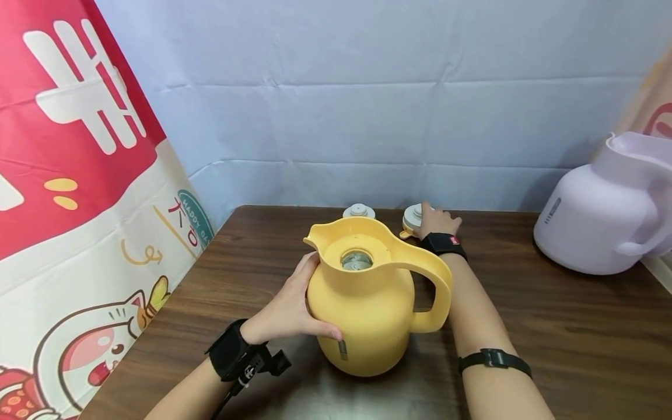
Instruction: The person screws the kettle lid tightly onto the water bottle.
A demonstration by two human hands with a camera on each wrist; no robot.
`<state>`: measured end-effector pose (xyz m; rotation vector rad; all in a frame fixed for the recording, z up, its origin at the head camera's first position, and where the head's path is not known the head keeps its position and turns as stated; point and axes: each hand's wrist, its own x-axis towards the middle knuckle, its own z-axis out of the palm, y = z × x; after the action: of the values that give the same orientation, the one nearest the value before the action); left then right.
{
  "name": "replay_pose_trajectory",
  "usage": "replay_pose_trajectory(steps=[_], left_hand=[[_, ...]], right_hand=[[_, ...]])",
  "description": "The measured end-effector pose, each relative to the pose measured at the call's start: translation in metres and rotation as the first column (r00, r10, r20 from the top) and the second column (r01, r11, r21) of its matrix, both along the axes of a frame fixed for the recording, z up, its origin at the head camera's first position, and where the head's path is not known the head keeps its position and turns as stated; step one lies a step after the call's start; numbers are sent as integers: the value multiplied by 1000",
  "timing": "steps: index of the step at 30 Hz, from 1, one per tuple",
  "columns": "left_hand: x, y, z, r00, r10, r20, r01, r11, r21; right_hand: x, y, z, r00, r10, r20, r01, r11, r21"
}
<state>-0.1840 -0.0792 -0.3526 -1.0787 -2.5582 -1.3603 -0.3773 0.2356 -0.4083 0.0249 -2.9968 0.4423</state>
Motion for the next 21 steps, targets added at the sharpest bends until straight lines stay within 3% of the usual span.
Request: replay_pose_trajectory(steps=[6, 14, 21], left_hand=[[-7, 0, -4, 1000, 19, -7, -19, 1000, -10], [-14, -1, -3, 1000, 29, 7, -29, 999, -17], [-18, 0, -6, 999, 46, 10, -45, 999, -27]], right_hand=[[-9, 6, -2, 999, 35, 40, -34, 999, -41], [-19, 5, -2, 998, 44, 49, -43, 999, -11], [-17, 8, -9, 994, 94, 53, -93, 996, -15]])
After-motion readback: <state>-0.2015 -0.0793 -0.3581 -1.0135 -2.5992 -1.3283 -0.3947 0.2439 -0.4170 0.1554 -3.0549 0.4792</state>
